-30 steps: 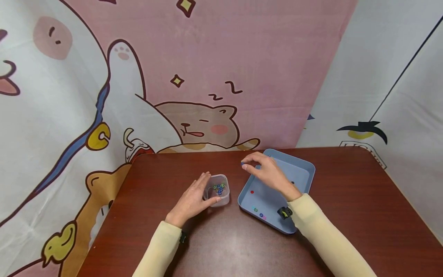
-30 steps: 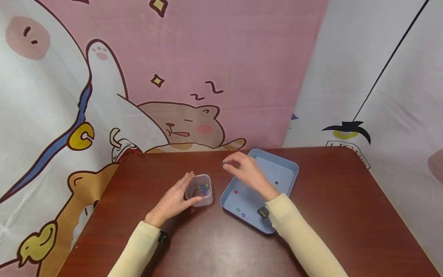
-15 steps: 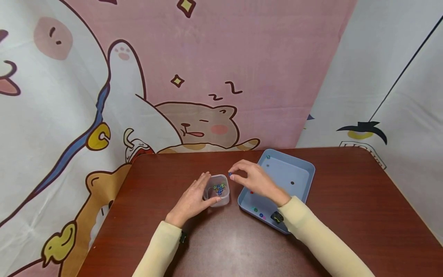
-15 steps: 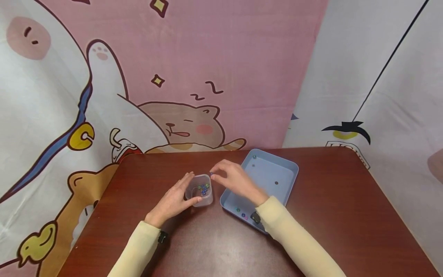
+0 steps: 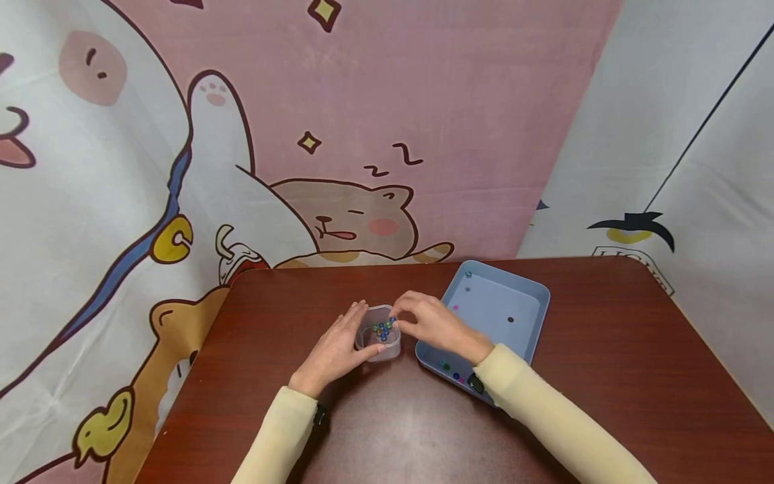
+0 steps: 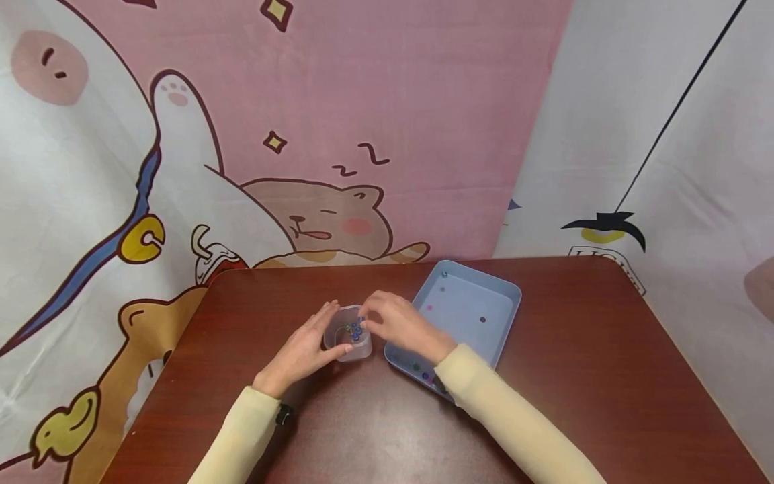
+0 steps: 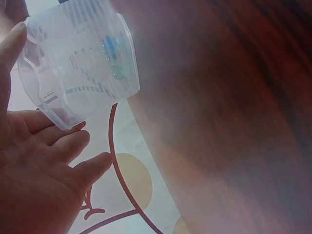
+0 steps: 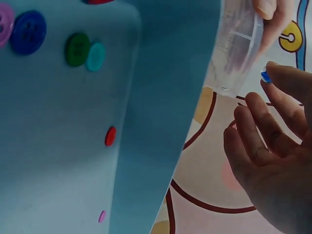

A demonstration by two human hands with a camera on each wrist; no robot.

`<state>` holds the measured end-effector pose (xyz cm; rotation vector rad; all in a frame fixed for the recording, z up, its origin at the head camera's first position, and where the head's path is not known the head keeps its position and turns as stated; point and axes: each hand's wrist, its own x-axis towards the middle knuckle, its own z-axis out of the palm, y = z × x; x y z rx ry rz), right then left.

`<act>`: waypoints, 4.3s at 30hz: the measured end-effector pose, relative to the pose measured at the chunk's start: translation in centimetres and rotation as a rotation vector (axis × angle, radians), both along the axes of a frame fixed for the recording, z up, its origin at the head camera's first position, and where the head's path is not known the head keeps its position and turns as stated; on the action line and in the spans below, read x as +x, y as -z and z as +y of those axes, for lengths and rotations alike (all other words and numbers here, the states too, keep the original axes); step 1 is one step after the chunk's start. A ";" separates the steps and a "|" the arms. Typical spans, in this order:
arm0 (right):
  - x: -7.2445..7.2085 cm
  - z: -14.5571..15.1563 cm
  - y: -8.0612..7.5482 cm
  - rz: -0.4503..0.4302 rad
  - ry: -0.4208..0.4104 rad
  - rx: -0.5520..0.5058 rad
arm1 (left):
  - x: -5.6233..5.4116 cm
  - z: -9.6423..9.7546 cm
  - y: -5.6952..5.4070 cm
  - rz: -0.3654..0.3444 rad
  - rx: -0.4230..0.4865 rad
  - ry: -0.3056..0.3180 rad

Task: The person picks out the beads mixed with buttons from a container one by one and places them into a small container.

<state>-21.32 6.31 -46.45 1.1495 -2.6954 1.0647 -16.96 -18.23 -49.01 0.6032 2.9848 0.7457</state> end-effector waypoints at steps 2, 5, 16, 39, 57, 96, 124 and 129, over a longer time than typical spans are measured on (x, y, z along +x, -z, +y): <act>0.0 -0.1 0.2 0.006 0.002 0.021 | 0.0 0.0 0.0 0.000 0.002 0.000; -0.1 -0.2 0.4 0.014 0.003 0.038 | 0.0 0.0 0.0 -0.002 0.001 0.000; -0.1 -0.2 0.6 0.040 0.003 0.041 | 0.0 0.0 0.0 -0.020 -0.005 -0.007; -1.6 4.7 -0.8 0.019 0.239 -0.227 | 0.1 0.0 0.1 -0.011 0.004 -0.017; -4.4 10.0 0.0 -0.071 0.448 -0.289 | 0.1 0.0 0.0 -0.006 -0.008 -0.016; -9.0 12.6 3.8 -0.315 0.443 0.049 | 0.3 -0.1 0.2 -0.007 0.011 -0.017; -9.3 11.5 5.2 -0.103 0.398 0.180 | 0.2 0.0 0.1 -0.005 -0.007 -0.027; -9.4 11.4 5.4 -0.100 0.400 0.198 | 0.2 0.0 0.1 -0.004 -0.005 -0.027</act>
